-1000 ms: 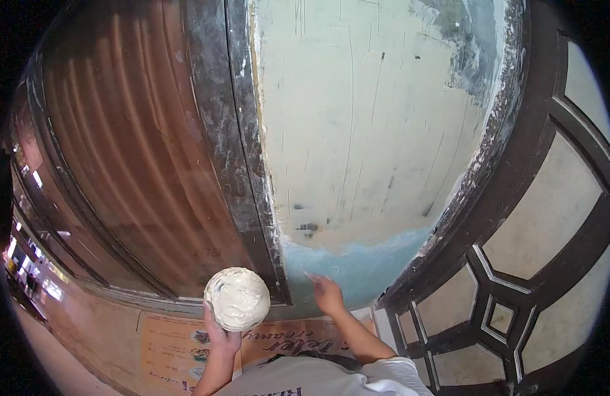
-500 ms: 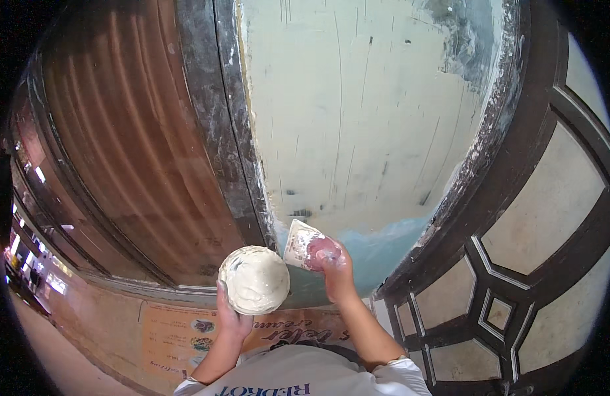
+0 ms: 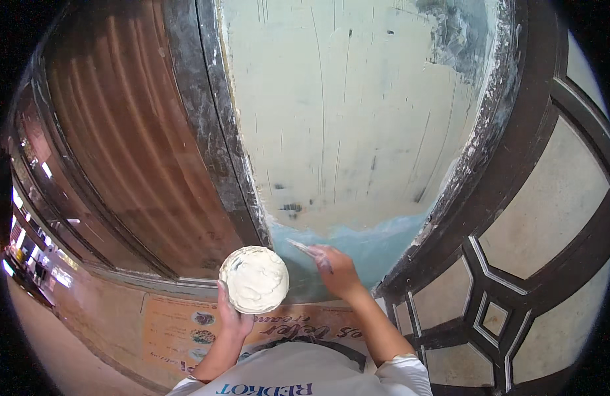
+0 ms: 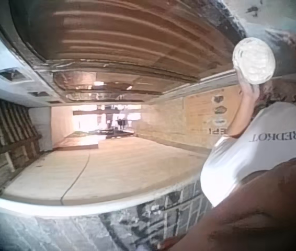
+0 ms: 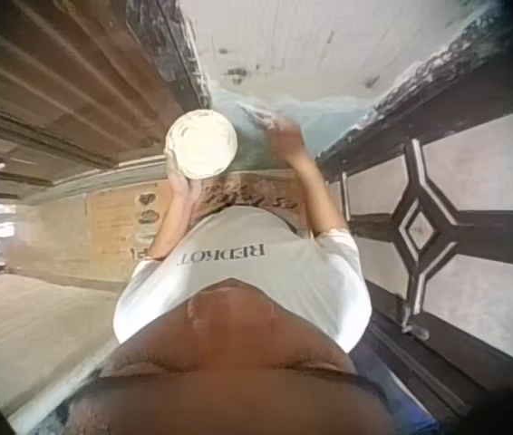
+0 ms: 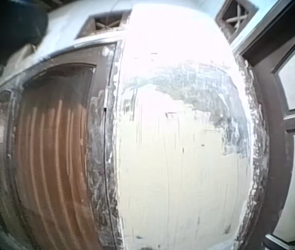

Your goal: The person applies a white plaster or filler substance to a wall surface using a putty knife. They hold a container of the filler in one hand while spreading the material across the wall with multiple strokes of the tool in the other hand.

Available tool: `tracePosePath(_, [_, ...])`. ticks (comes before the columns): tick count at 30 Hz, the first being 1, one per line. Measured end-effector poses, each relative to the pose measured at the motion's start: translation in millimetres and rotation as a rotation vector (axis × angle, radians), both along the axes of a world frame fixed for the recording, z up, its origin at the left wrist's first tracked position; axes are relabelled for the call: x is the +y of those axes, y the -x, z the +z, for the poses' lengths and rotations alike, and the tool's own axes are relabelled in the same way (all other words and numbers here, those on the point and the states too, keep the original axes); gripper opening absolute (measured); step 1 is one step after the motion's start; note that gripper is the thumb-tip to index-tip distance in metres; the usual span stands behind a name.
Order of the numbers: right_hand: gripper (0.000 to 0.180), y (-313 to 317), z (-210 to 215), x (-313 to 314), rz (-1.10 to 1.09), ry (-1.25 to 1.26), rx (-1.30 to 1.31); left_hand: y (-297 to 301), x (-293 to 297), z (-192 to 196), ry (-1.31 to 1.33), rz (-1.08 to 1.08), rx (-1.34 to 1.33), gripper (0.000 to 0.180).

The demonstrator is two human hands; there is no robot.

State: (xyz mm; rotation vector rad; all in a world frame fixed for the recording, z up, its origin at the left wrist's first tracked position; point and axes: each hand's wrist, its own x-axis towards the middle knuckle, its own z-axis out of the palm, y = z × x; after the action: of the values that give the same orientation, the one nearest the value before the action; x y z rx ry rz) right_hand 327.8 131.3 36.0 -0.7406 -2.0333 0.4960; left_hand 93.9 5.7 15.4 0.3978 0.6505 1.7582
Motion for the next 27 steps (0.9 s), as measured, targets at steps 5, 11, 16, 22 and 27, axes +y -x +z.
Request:
tracePosePath(5, [0.031,-10,36,-15,-0.197,0.372,0.484,-12,-2,-2,-0.032,0.055,0.007,0.068])
tracePosePath(11, [0.04,-13,45,-29,-0.016,0.444,0.629,-35,-3,3,-0.048,0.119,0.048,0.069])
tracePosePath(16, [0.043,-9,51,-32,-0.07,0.366,0.475,-57,-6,-6,-0.062,0.164,0.123,0.073])
tracePosePath(22, [0.035,-8,50,-22,0.031,0.239,0.396,-74,-6,-5,0.012,0.125,0.195,0.072])
tracePosePath(27, [0.031,-21,50,-16,0.288,0.34,0.314,-80,1,-10,0.007,0.051,0.057,0.072])
